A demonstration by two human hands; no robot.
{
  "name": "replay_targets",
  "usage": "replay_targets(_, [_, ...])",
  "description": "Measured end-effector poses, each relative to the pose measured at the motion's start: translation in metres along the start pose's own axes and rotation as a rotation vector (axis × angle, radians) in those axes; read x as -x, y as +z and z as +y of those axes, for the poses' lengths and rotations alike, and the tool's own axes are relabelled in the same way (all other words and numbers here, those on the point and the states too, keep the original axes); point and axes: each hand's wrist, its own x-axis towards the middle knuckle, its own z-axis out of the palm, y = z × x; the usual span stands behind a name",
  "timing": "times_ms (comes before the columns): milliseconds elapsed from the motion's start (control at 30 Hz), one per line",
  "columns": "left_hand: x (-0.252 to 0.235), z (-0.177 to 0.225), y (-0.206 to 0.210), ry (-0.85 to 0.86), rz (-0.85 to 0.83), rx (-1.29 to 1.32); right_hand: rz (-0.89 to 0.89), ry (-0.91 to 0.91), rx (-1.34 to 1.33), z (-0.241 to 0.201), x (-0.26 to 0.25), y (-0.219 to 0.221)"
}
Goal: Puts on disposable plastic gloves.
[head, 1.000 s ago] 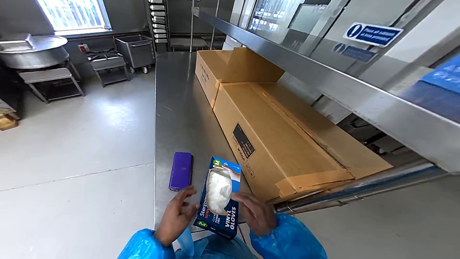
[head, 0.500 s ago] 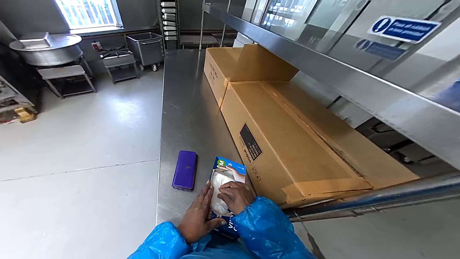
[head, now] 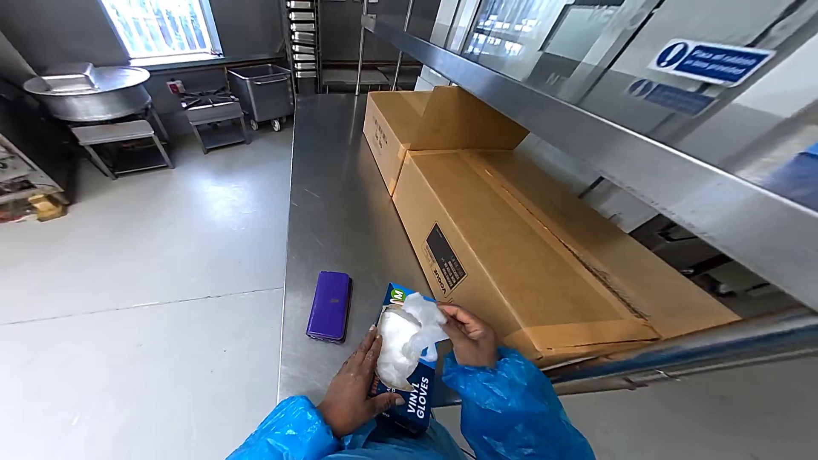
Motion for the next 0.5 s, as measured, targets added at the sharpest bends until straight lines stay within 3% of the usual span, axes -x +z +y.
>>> replay_targets(200, [0.001,0.008,-0.006,-0.049,0.047,0.068,0.108,0.310,-0.340,-0.049,-0.004,0.005])
replay_targets(333, [-0.006,0.022,-0.033,0.129,0.211,0.371,0.021,0.453,-0.402,-0.053,0.001,0.005])
replay_targets(433, [-0.009,0.038,-0.061,0.218,0.105,0.664,-0.008,0.493,-0.451,-0.052,0.003,0.011])
replay_targets(500, [-0.010,0.046,-0.066,0.249,-0.020,0.694,-0.009,0.509,-0.427,-0.055,0.002,0.012])
